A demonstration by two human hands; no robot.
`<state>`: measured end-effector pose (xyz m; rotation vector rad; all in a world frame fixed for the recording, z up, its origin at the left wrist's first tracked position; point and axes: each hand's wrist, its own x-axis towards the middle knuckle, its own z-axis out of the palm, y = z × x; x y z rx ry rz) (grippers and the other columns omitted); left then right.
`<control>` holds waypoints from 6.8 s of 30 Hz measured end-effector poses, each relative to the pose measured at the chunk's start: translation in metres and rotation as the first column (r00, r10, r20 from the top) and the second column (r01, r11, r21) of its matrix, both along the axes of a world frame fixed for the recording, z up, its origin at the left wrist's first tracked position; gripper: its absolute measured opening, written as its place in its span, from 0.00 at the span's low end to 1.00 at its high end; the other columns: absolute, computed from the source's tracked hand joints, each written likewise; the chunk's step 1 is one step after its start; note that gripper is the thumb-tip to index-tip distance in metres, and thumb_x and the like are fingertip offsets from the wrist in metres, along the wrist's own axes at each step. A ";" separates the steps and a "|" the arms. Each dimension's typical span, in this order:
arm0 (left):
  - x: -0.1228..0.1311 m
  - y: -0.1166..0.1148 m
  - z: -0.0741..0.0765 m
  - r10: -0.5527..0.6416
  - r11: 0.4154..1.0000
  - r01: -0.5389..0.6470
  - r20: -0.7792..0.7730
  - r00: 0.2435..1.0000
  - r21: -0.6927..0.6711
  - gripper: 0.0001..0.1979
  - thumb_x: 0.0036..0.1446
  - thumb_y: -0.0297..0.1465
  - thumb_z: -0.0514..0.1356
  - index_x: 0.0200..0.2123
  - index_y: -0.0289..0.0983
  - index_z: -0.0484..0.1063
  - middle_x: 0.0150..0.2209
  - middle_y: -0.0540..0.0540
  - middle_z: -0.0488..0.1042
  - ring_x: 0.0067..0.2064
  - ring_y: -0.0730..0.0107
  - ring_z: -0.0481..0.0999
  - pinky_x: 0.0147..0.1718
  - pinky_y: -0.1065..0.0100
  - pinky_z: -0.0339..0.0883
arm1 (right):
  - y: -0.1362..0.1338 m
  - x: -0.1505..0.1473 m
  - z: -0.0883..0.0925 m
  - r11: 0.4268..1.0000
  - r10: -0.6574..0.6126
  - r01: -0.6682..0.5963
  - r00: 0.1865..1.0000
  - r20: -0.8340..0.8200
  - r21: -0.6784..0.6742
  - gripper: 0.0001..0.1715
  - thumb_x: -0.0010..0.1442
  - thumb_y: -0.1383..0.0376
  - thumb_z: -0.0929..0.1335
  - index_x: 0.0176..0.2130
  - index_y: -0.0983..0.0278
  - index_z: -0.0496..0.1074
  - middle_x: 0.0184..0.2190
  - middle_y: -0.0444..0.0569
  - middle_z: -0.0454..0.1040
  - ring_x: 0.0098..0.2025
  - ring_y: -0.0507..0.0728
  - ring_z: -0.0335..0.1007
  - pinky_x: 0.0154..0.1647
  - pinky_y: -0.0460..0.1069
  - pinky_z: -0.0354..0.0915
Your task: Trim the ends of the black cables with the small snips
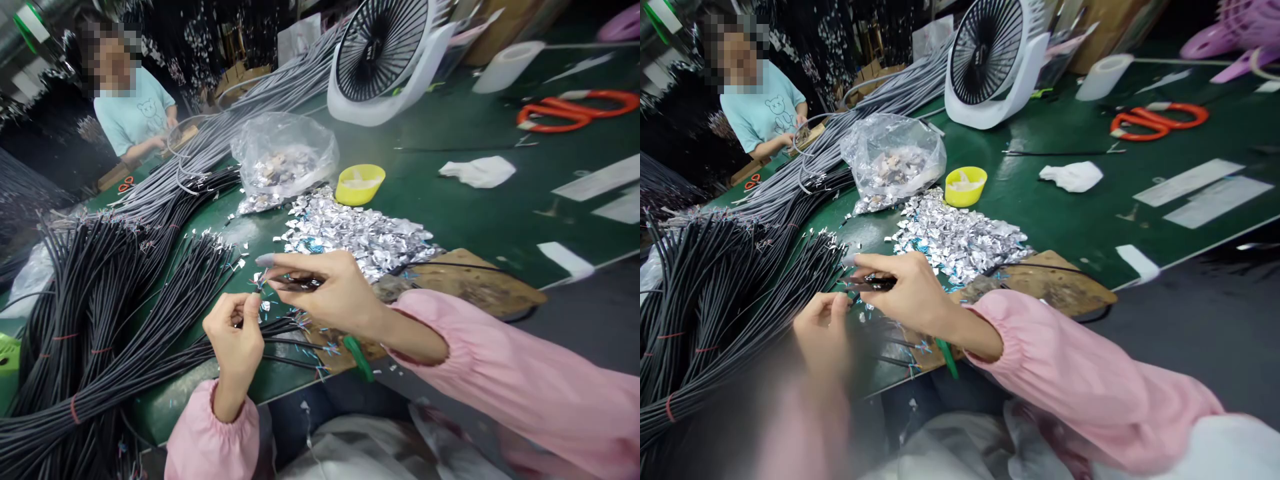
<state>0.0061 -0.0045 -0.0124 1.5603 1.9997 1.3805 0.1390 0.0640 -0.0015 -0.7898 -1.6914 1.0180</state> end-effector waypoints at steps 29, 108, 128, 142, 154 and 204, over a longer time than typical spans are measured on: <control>-0.003 0.002 0.001 -0.117 0.972 0.187 0.400 0.909 -0.140 0.21 0.57 0.43 0.54 0.19 0.35 0.64 0.17 0.54 0.58 0.18 0.81 0.55 0.16 0.75 0.47 | 0.001 -0.003 0.000 0.993 0.030 -0.033 0.999 -0.034 -0.116 0.17 0.48 0.70 0.68 0.39 0.69 0.77 0.32 0.51 0.80 0.32 0.55 0.77 0.35 0.47 0.74; 0.001 0.003 -0.001 -0.043 0.985 0.112 0.440 0.897 -0.132 0.19 0.54 0.43 0.57 0.20 0.35 0.67 0.17 0.53 0.64 0.18 0.79 0.60 0.17 0.76 0.51 | -0.003 -0.004 -0.008 0.953 -0.134 0.101 0.986 0.097 0.286 0.16 0.50 0.72 0.66 0.41 0.67 0.74 0.29 0.48 0.80 0.29 0.54 0.77 0.29 0.45 0.72; -0.001 0.003 -0.003 -0.023 0.998 0.046 0.453 0.891 -0.040 0.18 0.54 0.43 0.57 0.22 0.34 0.68 0.18 0.53 0.64 0.19 0.80 0.60 0.18 0.77 0.53 | -0.008 -0.008 -0.010 0.896 -0.132 0.107 0.991 0.029 0.432 0.08 0.55 0.72 0.64 0.35 0.65 0.70 0.25 0.46 0.78 0.24 0.50 0.74 0.25 0.43 0.70; -0.001 0.002 -0.002 -0.082 0.996 0.091 0.394 0.915 -0.006 0.13 0.53 0.37 0.59 0.23 0.34 0.70 0.19 0.53 0.65 0.20 0.80 0.63 0.18 0.77 0.55 | -0.002 -0.008 0.002 0.871 0.126 -0.222 0.964 -0.236 -0.439 0.17 0.48 0.62 0.69 0.39 0.67 0.67 0.34 0.53 0.79 0.12 0.46 0.63 0.12 0.44 0.60; -0.001 0.005 -0.005 -0.119 0.982 0.074 0.261 0.958 0.174 0.06 0.48 0.28 0.63 0.22 0.36 0.70 0.22 0.53 0.68 0.25 0.77 0.68 0.24 0.76 0.62 | 0.003 -0.006 0.005 0.700 0.130 -0.363 0.912 -0.389 -0.615 0.17 0.41 0.62 0.74 0.31 0.69 0.72 0.29 0.51 0.78 0.11 0.41 0.53 0.10 0.42 0.46; -0.049 0.036 -0.021 -0.125 0.922 -0.061 -0.444 0.887 -0.382 0.09 0.54 0.22 0.55 0.40 0.35 0.67 0.29 0.46 0.70 0.36 0.63 0.72 0.39 0.62 0.64 | 0.004 0.005 0.006 0.989 0.143 -0.148 0.979 0.148 0.023 0.19 0.63 0.62 0.57 0.26 0.65 0.67 0.20 0.44 0.68 0.19 0.48 0.56 0.21 0.45 0.54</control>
